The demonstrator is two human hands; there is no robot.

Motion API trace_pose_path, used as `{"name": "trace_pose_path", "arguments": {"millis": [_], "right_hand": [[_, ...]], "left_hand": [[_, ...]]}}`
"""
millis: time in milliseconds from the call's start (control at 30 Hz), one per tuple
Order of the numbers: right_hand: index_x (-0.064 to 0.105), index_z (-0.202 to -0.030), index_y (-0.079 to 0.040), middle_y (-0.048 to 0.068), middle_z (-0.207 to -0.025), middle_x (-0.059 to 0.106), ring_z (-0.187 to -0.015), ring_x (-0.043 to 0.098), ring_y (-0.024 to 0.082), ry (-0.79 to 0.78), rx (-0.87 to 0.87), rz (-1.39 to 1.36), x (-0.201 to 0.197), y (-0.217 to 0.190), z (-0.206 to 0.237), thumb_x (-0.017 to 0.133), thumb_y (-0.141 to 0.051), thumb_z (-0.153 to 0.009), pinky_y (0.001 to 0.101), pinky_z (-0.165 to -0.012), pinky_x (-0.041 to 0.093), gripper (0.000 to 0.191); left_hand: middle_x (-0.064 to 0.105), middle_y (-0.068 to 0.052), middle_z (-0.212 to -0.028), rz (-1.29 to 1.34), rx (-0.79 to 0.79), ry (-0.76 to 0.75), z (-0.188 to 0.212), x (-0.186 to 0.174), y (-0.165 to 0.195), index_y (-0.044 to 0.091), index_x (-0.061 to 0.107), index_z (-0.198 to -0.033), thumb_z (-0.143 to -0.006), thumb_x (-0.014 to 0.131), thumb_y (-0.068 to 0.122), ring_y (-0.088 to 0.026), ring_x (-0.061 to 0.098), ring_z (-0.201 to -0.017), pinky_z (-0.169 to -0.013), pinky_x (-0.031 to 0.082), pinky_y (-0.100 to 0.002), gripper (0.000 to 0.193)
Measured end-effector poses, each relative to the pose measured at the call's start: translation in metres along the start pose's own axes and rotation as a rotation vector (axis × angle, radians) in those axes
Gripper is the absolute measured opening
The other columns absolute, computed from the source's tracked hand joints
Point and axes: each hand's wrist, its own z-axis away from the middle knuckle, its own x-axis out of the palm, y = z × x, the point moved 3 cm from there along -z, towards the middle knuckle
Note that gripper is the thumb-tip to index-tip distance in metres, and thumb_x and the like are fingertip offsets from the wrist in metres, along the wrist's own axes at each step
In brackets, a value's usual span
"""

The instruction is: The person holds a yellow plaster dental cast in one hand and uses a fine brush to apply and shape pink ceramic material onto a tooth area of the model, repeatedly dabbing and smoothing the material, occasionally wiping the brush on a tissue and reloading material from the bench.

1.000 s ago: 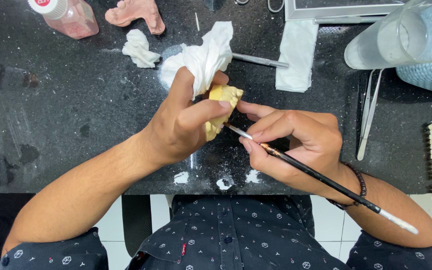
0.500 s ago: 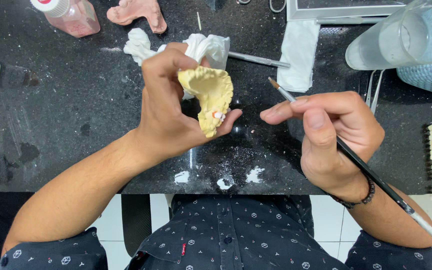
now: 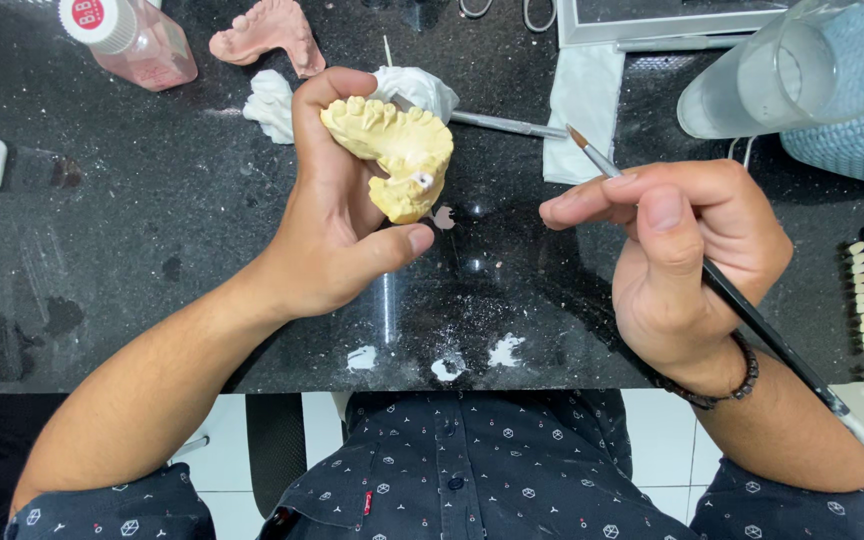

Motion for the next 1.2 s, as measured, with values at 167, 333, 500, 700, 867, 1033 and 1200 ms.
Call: {"name": "trace_pose_path", "arguments": {"millis": [167,333,500,700,867,1033,1200], "right_hand": [[0.058,-0.118,0.006,0.022,-0.102,0.071,-0.091,0.076,0.026,-0.039,0.036,-0.015,0.006,-0.007,-0.008,0.054,-0.019,-0.118,0.0354,-0.086,0.066,0.025],[0.066,-0.127,0.007,0.018,-0.104,0.077,-0.089,0.076,0.022,-0.230,0.084,0.272,0.012,-0.024,-0.003,0.063,-0.006,-0.107,0.0250,-0.078,0.059,0.024],[0.069,-0.116,0.007,0.017,-0.095,0.074,-0.086,0.074,0.022,-0.349,-0.072,0.257,0.018,-0.021,-0.009,0.067,-0.002,-0.097,0.0279,-0.075,0.059,0.022],[0.068,-0.109,0.004,0.017,-0.097,0.074,-0.089,0.077,0.025,-0.332,-0.128,0.318,0.025,-0.015,-0.020,0.075,0.005,-0.093,0.0296,-0.076,0.063,0.017],[0.062,-0.101,0.002,0.018,-0.096,0.072,-0.099,0.077,0.032,-0.262,-0.162,0.279,0.035,-0.020,-0.019,0.077,0.009,-0.089,0.0437,-0.096,0.065,0.021],[0.058,-0.105,0.002,0.020,-0.097,0.072,-0.103,0.077,0.037,-0.331,-0.340,0.320,0.041,-0.017,-0.008,0.079,0.008,-0.086,0.0437,-0.089,0.067,0.029],[0.057,-0.107,0.001,0.022,-0.101,0.072,-0.104,0.077,0.039,-0.362,-0.309,0.327,0.036,-0.016,-0.005,0.079,0.005,-0.088,0.0434,-0.089,0.067,0.030]], "left_hand": [[0.035,-0.008,-0.137,-0.262,0.129,0.049,-0.003,-0.002,0.006,0.015,0.011,-0.148,-0.088,0.077,0.001,-0.017,0.052,-0.120,-0.101,0.057,-0.033,0.090],[0.042,-0.014,-0.129,-1.216,0.725,0.167,0.014,0.009,0.019,0.013,0.031,-0.145,-0.067,0.098,0.013,-0.032,0.046,-0.111,-0.090,0.044,-0.049,0.103],[0.042,-0.015,-0.128,-1.248,0.743,0.141,0.023,0.005,0.010,0.021,0.043,-0.150,-0.075,0.108,0.024,-0.030,0.049,-0.115,-0.086,0.047,-0.041,0.099],[0.043,-0.014,-0.128,-1.324,0.802,0.030,0.023,0.000,0.004,0.030,0.054,-0.145,-0.082,0.099,0.021,-0.031,0.050,-0.111,-0.085,0.050,-0.040,0.078],[0.041,-0.011,-0.122,-1.324,0.808,0.055,0.029,0.004,0.007,0.036,0.064,-0.138,-0.090,0.091,0.018,-0.027,0.055,-0.109,-0.080,0.055,-0.036,0.058],[0.039,-0.010,-0.128,-1.298,0.885,0.103,0.034,0.013,0.011,0.038,0.064,-0.140,-0.099,0.087,0.019,-0.028,0.057,-0.120,-0.091,0.060,-0.036,0.051],[0.050,-0.017,-0.120,-1.026,0.763,0.084,0.028,0.021,0.023,0.006,0.056,-0.135,-0.101,0.086,0.025,-0.029,0.065,-0.102,-0.084,0.059,-0.037,0.049]]}}
